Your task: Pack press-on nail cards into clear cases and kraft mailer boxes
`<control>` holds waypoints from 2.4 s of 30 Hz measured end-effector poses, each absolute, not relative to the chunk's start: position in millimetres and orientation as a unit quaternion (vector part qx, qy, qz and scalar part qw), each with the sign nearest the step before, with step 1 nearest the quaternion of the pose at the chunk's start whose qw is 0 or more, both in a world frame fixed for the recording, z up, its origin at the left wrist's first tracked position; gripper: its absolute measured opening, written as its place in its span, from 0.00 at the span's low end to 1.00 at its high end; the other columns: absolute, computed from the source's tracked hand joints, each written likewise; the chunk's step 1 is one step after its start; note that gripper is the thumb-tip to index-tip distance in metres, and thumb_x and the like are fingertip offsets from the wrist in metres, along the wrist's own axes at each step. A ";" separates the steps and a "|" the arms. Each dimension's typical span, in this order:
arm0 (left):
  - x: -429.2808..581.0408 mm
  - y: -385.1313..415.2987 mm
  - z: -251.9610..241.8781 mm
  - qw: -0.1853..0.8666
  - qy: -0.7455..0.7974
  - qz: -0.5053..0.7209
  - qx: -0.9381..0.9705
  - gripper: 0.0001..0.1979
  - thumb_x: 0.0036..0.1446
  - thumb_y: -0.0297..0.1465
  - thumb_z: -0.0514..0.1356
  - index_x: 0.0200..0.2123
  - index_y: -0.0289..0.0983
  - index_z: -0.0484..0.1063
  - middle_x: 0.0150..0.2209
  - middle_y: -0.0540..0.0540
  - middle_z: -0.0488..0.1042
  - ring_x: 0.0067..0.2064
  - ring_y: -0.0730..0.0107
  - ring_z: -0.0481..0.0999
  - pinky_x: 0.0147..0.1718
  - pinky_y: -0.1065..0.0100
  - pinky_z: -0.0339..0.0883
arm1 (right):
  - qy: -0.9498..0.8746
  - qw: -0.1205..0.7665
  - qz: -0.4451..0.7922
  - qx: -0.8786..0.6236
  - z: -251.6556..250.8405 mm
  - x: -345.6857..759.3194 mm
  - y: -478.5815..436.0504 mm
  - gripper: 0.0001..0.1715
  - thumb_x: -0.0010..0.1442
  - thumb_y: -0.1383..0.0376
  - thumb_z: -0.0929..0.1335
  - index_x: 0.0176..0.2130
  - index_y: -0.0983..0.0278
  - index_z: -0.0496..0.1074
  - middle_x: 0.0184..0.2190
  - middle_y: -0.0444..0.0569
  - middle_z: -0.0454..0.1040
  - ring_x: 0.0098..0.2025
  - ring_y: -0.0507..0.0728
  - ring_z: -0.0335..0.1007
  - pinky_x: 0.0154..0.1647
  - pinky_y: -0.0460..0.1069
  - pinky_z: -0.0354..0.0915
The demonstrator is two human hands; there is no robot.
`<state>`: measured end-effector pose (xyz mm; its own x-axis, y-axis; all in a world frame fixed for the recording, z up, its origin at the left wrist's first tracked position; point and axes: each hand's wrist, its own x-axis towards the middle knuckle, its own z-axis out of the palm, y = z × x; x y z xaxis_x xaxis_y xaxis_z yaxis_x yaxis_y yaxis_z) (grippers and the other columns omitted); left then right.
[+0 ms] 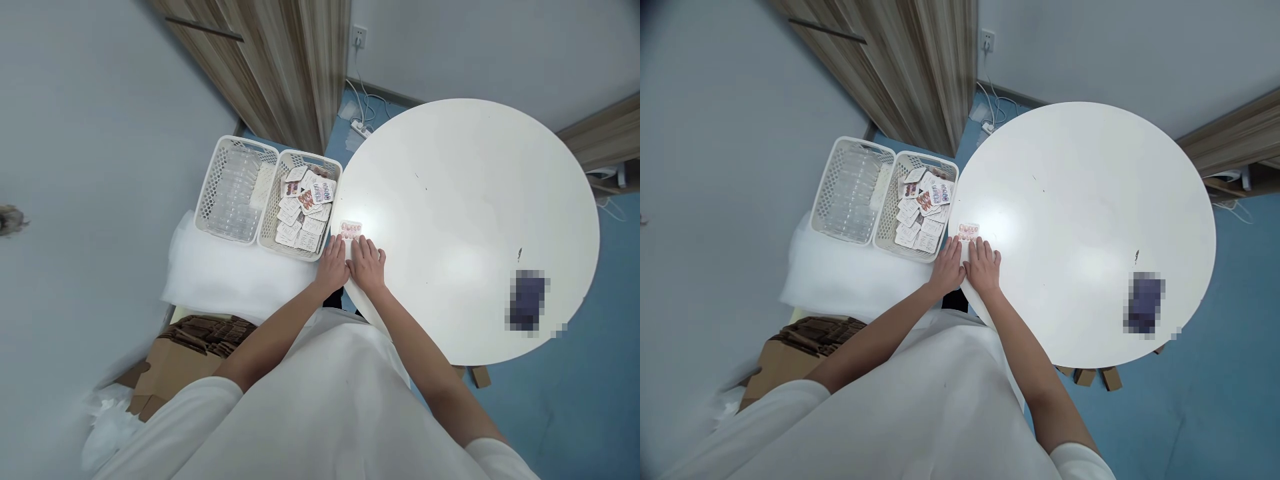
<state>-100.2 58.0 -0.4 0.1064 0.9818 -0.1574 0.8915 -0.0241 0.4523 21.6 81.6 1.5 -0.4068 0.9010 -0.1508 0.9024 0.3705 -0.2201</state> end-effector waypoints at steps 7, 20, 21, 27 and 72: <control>-100.5 47.5 6.0 0.235 0.658 0.104 0.708 0.32 0.50 0.26 0.49 0.60 0.29 0.46 0.63 0.35 0.45 0.64 0.53 0.38 0.56 0.51 0.48 | 0.832 -0.008 -0.130 0.539 11.0 32.4 72.7 0.30 0.60 0.59 0.57 0.59 0.66 0.53 0.61 0.59 0.52 0.60 0.65 0.46 0.54 0.61 0.43; -79.5 -24.9 28.3 0.279 0.675 0.178 0.660 0.20 0.56 0.32 0.49 0.53 0.35 0.60 0.54 0.40 0.64 0.54 0.60 0.64 0.50 0.57 0.61 | 0.857 -0.070 -0.165 0.484 35.7 111.1 34.2 0.27 0.61 0.63 0.55 0.58 0.66 0.52 0.53 0.59 0.64 0.52 0.60 0.60 0.53 0.58 0.47; -77.4 -32.9 30.3 0.285 0.682 0.181 0.649 0.19 0.57 0.32 0.49 0.52 0.36 0.61 0.52 0.41 0.66 0.53 0.61 0.66 0.49 0.58 0.63 | 0.860 -0.074 -0.185 0.470 34.7 115.9 30.5 0.27 0.61 0.63 0.55 0.58 0.66 0.52 0.51 0.59 0.66 0.51 0.59 0.61 0.52 0.58 0.49; -72.4 -87.1 48.2 0.321 0.706 0.158 0.611 0.18 0.59 0.35 0.46 0.49 0.38 0.65 0.49 0.43 0.70 0.48 0.62 0.70 0.47 0.61 0.64 | 0.853 -0.086 -0.321 0.403 28.9 130.4 12.3 0.24 0.60 0.62 0.56 0.55 0.65 0.57 0.42 0.53 0.72 0.37 0.56 0.70 0.49 0.57 0.57; -297.2 -6.6 79.6 0.192 0.803 0.079 0.559 0.20 0.54 0.38 0.54 0.50 0.39 0.63 0.54 0.39 0.62 0.55 0.50 0.60 0.50 0.53 0.55 | 0.922 -0.076 -0.203 0.320 45.1 -175.2 142.8 0.21 0.57 0.64 0.58 0.51 0.64 0.63 0.46 0.55 0.71 0.55 0.63 0.56 0.53 0.61 0.44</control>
